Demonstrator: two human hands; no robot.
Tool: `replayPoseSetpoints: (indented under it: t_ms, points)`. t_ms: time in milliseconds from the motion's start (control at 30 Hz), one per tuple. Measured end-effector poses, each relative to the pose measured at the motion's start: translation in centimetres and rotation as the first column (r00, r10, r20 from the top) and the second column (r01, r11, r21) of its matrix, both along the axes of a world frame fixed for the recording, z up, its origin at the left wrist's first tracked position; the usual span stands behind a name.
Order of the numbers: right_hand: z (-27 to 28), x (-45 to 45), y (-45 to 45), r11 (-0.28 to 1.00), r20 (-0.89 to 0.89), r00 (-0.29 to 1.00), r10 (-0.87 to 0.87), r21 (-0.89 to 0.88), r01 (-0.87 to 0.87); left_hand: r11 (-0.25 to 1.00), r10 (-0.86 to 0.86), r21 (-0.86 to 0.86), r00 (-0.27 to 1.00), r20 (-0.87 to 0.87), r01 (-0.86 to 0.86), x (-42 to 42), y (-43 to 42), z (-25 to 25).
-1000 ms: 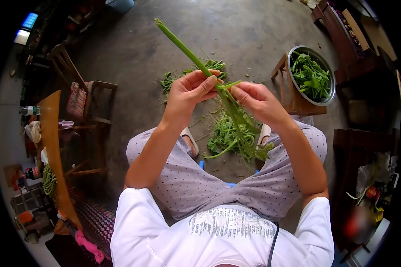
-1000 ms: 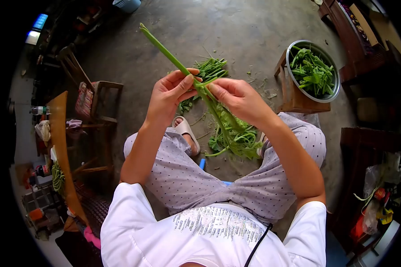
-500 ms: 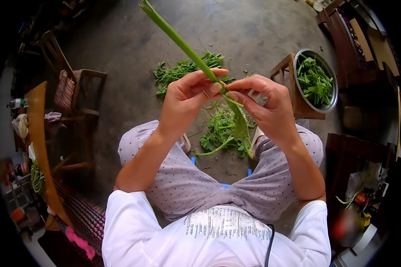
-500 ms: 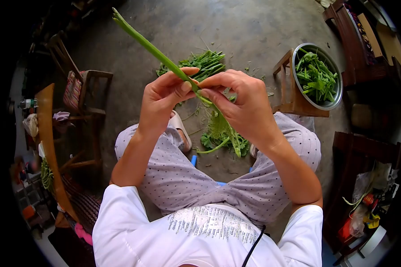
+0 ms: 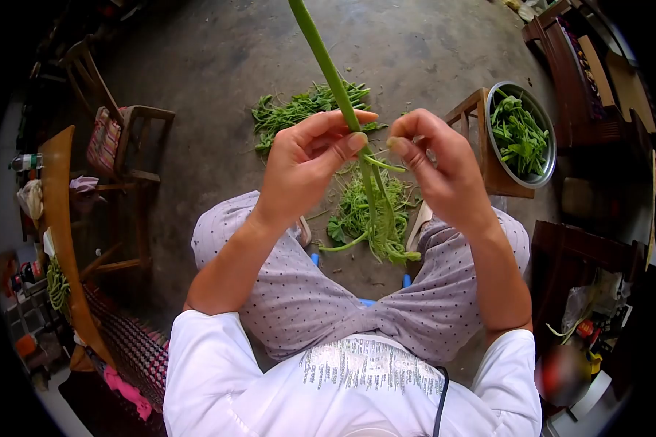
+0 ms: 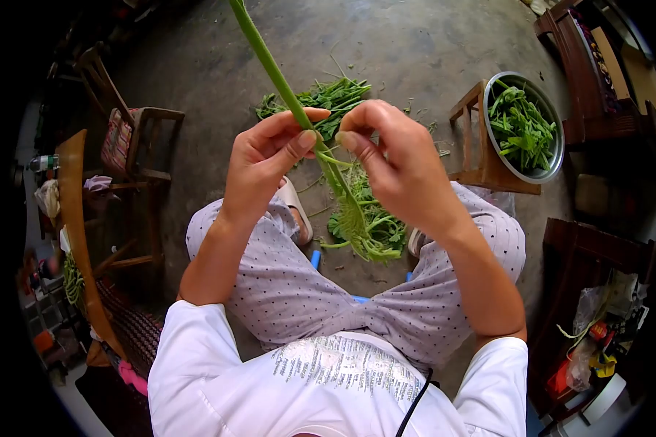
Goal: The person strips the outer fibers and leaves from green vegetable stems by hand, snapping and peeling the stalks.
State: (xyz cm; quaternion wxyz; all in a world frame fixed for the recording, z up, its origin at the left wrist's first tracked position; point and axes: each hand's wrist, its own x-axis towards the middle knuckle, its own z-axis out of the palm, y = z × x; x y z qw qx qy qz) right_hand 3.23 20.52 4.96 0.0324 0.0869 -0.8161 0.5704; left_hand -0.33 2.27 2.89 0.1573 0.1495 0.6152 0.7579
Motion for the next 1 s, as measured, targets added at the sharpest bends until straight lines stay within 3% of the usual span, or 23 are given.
replayPoseSetpoints:
  t_ms: [33,67,133,167,233,267,333,400,500,1000]
  points:
    - [0.4,-0.1,0.4,0.987,0.132,0.991,0.014,-0.158,0.007,1.000,0.000,0.001,1.000,0.000,0.000,0.0,-0.1,0.1]
    - [0.4,-0.3,0.8,0.987,0.131,0.991,0.014,-0.158,0.007,1.000,-0.020,0.001,1.000,0.021,0.020,-0.1,-0.3,0.1]
    - [0.4,-0.8,1.5,0.853,0.179,0.984,-0.007,-0.513,0.099,0.999,-0.038,0.001,0.998,0.041,0.038,-0.2,-0.5,0.1]
    - [0.6,-0.9,1.9,0.853,0.178,0.984,-0.006,-0.513,0.098,0.999,-0.038,0.040,0.998,0.045,0.036,-0.3,-0.6,-0.1]
    - [1.1,-0.9,2.6,0.938,0.110,0.994,-0.020,-0.343,0.057,0.996,-0.039,0.080,0.998,0.049,0.035,-0.3,-0.8,-0.1]
    - [0.7,-0.8,2.5,0.938,0.109,0.994,-0.021,-0.342,0.057,0.995,-0.052,0.090,0.998,0.027,0.050,-0.3,-0.9,0.0]
    - [0.1,-0.5,1.5,0.991,0.000,0.998,-0.064,-0.119,0.063,0.993,-0.067,0.099,0.998,0.004,0.066,-0.3,-0.9,0.1]
    - [0.9,0.0,0.0,0.975,-0.066,0.989,-0.132,-0.191,0.117,0.993,-0.036,0.114,0.999,-0.015,0.038,-0.3,-0.7,0.0]
    - [1.4,0.2,-0.2,0.990,-0.214,0.976,-0.048,0.119,0.074,0.989,-0.031,0.143,0.999,-0.008,0.032,0.0,-0.4,0.2]
    - [0.6,0.4,-1.4,0.960,-0.308,0.942,-0.134,0.197,0.201,0.980,0.005,0.197,0.999,0.049,-0.015,0.3,0.5,-0.1]
